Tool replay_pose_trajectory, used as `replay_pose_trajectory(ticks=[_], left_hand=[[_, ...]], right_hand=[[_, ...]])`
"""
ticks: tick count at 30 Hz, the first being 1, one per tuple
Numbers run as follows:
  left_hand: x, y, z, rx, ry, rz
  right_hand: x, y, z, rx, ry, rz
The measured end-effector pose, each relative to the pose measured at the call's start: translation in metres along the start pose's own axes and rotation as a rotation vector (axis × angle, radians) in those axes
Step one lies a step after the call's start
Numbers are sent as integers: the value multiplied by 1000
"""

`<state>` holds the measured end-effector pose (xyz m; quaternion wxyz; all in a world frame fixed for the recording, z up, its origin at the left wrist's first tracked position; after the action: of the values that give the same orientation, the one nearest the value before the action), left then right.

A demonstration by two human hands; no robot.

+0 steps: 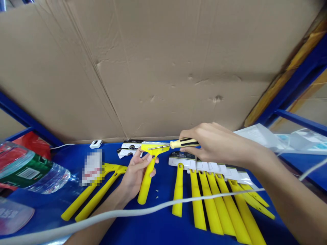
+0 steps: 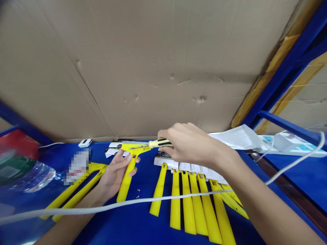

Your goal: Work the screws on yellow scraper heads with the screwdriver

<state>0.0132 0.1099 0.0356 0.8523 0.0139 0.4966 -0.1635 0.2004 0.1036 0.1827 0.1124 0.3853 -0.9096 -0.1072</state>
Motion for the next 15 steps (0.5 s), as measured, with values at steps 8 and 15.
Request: replay_pose_trajectory(ticks=[8, 15], left_hand=[[-8, -3, 2, 14, 21, 24], [-1, -3, 5, -9, -11, 14]], right_hand=[[-7, 10, 2, -172, 227, 75], [11, 25, 36, -109, 390, 50]])
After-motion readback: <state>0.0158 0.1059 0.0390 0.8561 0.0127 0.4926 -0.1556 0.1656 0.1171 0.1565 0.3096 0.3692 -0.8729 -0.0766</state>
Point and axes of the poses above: each hand's wrist, its own y-axis towards the middle knuckle, its own z-axis out of the palm, x = y × z, the point moved 10 cm from there along y, towards the middle knuckle, and after that the axes turned 6 degrees about -z, right-handed, at the moved point
